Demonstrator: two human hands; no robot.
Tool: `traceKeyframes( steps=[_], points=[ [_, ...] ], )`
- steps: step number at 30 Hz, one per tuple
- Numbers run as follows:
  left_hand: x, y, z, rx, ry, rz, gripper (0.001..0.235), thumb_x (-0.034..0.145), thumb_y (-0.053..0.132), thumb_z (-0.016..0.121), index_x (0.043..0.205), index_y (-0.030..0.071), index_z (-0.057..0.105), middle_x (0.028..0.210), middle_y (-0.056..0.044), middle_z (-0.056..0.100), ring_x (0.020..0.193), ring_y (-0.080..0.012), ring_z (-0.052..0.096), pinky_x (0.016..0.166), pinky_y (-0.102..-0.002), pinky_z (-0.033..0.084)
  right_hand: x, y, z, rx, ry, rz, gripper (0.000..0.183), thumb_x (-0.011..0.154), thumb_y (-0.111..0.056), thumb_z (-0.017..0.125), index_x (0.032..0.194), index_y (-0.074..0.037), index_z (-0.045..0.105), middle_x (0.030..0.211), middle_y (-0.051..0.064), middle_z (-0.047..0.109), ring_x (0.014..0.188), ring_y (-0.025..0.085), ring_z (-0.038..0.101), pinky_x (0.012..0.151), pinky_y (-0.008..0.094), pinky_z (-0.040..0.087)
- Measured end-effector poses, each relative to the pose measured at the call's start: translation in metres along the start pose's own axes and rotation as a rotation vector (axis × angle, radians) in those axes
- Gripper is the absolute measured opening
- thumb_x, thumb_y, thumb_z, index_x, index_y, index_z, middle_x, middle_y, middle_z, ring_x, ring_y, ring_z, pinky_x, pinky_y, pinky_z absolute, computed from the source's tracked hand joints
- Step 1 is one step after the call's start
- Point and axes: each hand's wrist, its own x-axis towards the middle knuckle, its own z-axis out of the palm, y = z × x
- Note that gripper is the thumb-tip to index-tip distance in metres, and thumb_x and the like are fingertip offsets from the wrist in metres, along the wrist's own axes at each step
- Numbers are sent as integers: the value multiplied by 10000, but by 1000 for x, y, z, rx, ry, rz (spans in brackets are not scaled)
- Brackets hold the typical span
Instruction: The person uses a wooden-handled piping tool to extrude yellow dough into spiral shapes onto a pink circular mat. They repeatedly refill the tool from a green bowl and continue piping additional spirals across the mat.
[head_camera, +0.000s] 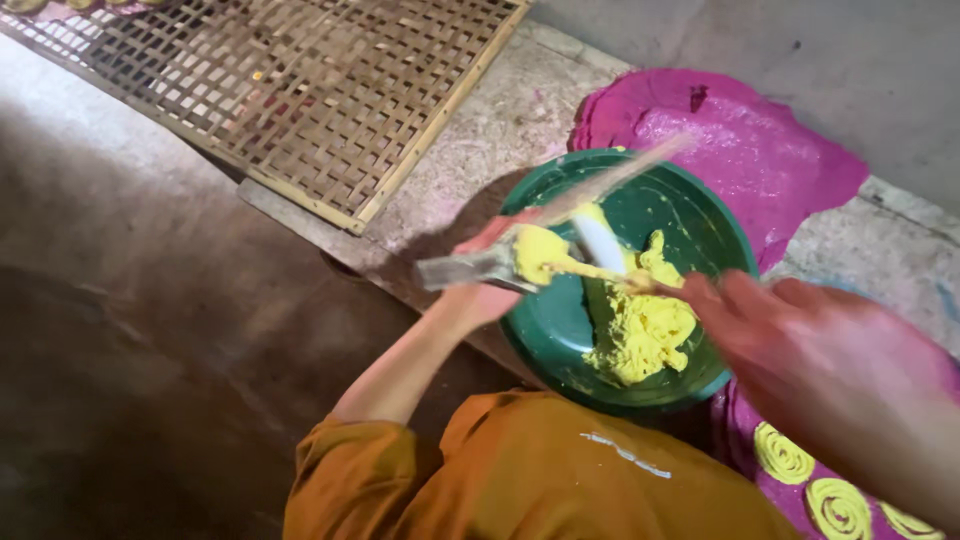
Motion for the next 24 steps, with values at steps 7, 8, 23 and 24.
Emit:
traceKeyframes(
  steps=[7,8,23,24],
  points=[
    [13,-24,37,-979,182,-449,496,965,336,541,1404,108,582,1426,-79,600,1225,-250,624,1090,-417,462,68,-59,72,-239,70,-134,90,866,-133,583,930,-73,605,731,42,594,588,173,680,447,321,533],
    [5,-25,40,-997,194,-475,506,954,339,558,1405,111,583,1418,-78,604,1215,-249,628,1080,-410,469,61,-59,76,-227,85,-163,109,858,-125,583,949,-69,602,728,45,597,593,183,686,446,327,535],
    [4,19,42,1489,158,349,661,820,377,736,1428,164,590,1390,-40,628,1172,-286,640,998,-349,503,73,-65,48,-140,89,-67,141,892,-133,574,982,-36,620,755,54,609,592,193,681,459,331,536],
    [7,15,38,1204,182,218,587,891,366,678,1441,172,610,1431,-36,625,1232,-259,624,1058,-329,469,69,-59,48,-31,80,-91,142,890,-124,578,1000,-44,618,770,62,611,591,203,681,461,349,541]
  ],
)
